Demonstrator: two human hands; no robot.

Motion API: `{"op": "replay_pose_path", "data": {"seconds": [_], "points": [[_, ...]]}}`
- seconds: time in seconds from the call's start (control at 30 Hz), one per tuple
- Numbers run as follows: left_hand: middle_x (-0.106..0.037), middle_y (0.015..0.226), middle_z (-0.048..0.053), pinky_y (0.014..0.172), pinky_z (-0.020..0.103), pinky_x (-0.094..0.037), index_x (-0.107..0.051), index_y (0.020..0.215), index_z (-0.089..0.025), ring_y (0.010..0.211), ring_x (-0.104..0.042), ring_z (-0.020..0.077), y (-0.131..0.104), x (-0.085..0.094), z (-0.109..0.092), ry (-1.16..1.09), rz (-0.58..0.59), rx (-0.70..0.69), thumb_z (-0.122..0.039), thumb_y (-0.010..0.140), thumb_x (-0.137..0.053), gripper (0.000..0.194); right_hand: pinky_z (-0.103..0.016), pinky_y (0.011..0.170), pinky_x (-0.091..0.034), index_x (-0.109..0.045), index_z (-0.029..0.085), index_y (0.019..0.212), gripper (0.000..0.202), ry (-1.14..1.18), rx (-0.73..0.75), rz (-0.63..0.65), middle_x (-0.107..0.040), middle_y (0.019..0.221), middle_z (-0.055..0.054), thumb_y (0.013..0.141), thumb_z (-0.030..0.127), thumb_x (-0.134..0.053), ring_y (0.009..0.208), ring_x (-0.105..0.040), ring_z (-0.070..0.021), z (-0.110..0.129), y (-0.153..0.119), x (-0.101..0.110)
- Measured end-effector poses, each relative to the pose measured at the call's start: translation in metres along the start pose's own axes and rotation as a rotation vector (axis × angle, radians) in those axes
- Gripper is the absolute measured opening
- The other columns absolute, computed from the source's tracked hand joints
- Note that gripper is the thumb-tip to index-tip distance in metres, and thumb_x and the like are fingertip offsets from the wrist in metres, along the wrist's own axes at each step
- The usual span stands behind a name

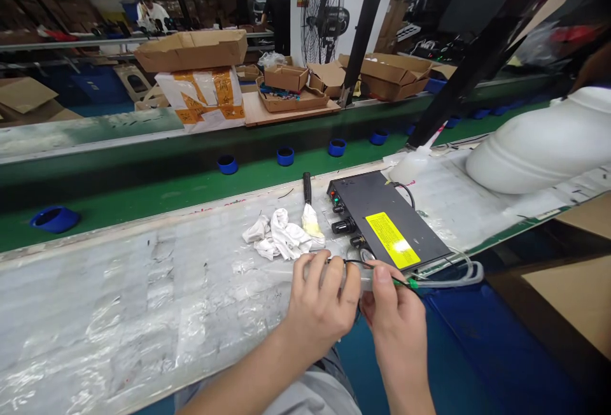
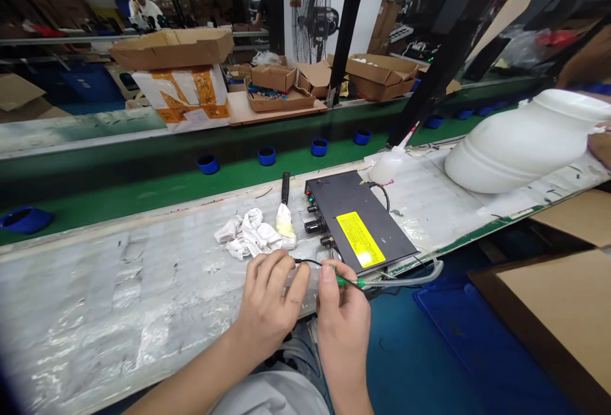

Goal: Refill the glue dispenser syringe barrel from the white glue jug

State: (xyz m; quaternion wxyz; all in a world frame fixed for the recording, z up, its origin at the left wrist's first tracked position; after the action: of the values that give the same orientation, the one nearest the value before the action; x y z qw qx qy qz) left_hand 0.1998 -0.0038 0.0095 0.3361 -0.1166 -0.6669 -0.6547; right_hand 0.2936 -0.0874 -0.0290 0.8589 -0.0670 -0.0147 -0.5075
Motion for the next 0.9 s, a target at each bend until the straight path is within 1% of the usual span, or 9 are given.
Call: {"op": "replay_pose_path", "data": {"seconds": [0.1,0.2,0.3,0.4,0.53,0.6,0.7,0.8,0.9], "points": [[-0.075,0.088,0.013,0.082,0.041,-0.059,-0.063,0.108,-0.009,0.088,-0.074,0.0264,0.002,-0.002,0.004,-0.051,0.044,-0.035,-0.004,0.1,-0.046,0.019,-0.024,0.044,-0.033,-0.064,0.009,0.104,0.095,0.021,-0.021,0.004,-0.037,0.062,0.001,0.08,0.101,-0.065,0.054,-0.035,-0.0168,-0.005,0.001,0.002],[-0.074,0.091,0.013,0.086,0.035,-0.061,-0.062,0.111,-0.008,0.086,-0.073,0.0228,0.001,0.0,0.011,-0.117,0.147,-0.041,-0.002,0.098,-0.041,0.026,-0.022,0.044,-0.029,-0.067,0.008,0.105,0.093,0.01,0.004,-0.024,-0.036,0.063,0.0,0.081,0.098,-0.069,0.056,-0.032,-0.016,-0.008,0.002,0.009],[-0.074,0.102,0.015,0.096,0.034,-0.061,-0.06,0.12,-0.006,0.092,-0.074,0.0231,-0.003,0.004,0.02,-0.169,0.264,-0.027,-0.001,0.093,-0.042,0.032,-0.021,0.044,-0.029,-0.069,0.008,0.105,0.086,0.048,0.036,-0.018,-0.038,0.063,0.0,0.085,0.092,-0.072,0.054,-0.032,-0.0152,-0.007,0.002,0.014],[-0.074,0.108,0.014,0.105,0.037,-0.058,-0.06,0.122,-0.009,0.097,-0.074,0.0237,-0.003,0.008,0.028,-0.193,0.342,-0.04,-0.001,0.088,-0.048,0.036,-0.02,0.042,-0.029,-0.069,0.008,0.107,0.079,0.124,0.06,-0.022,-0.037,0.06,0.001,0.087,0.083,-0.079,0.051,-0.033,-0.014,-0.005,0.003,0.017],[-0.074,0.096,0.011,0.096,0.037,-0.062,-0.063,0.114,-0.009,0.088,-0.074,0.0247,0.0,0.011,0.037,-0.153,0.402,-0.022,0.007,0.076,-0.051,0.042,-0.017,0.042,-0.032,-0.069,0.008,0.101,0.071,0.217,0.093,-0.11,-0.038,0.06,0.001,0.088,0.076,-0.084,0.05,-0.033,-0.0125,-0.004,0.006,0.022],[-0.075,0.096,0.013,0.094,0.041,-0.062,-0.063,0.116,-0.006,0.091,-0.075,0.028,0.003,0.012,0.036,-0.124,0.386,-0.036,0.007,0.077,-0.052,0.042,-0.016,0.042,-0.033,-0.068,0.008,0.1,0.071,0.253,0.094,-0.151,-0.04,0.061,0.001,0.087,0.076,-0.085,0.051,-0.034,-0.0121,-0.004,0.007,0.024],[-0.076,0.097,0.015,0.084,0.041,-0.062,-0.061,0.119,-0.003,0.091,-0.074,0.0293,0.008,0.009,0.023,-0.082,0.347,-0.058,0.001,0.087,-0.054,0.034,-0.016,0.042,-0.034,-0.068,0.008,0.103,0.073,0.281,0.059,-0.17,-0.04,0.062,0.001,0.086,0.077,-0.086,0.05,-0.036,-0.0118,-0.003,0.006,0.024],[-0.072,0.08,0.009,0.063,0.033,-0.057,-0.062,0.108,-0.007,0.07,-0.07,0.0237,0.014,-0.002,0.006,-0.028,0.318,-0.025,-0.001,0.091,-0.054,0.02,-0.017,0.041,-0.035,-0.068,0.006,0.102,0.078,0.292,0.021,-0.18,-0.042,0.061,0.0,0.081,0.078,-0.088,0.049,-0.037,-0.0123,0.0,0.002,0.02],[-0.068,0.074,0.005,0.058,0.031,-0.051,-0.062,0.097,-0.012,0.062,-0.066,0.0213,0.018,-0.011,-0.007,0.02,0.277,0.015,-0.003,0.093,-0.052,0.014,-0.017,0.039,-0.035,-0.066,0.008,0.1,0.077,0.309,0.018,-0.189,-0.042,0.059,0.001,0.078,0.077,-0.09,0.047,-0.036,-0.0122,0.004,-0.001,0.017]]}}
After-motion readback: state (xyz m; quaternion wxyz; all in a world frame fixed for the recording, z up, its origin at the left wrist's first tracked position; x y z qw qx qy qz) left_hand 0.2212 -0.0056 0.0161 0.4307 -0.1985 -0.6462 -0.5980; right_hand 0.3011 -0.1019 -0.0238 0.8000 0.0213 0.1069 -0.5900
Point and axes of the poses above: each hand's wrist, its own y-axis towards the middle knuckle, its own x-axis out of the back of the hand, z = x × y, the point moved 3 cm from there along y, towards the middle knuckle
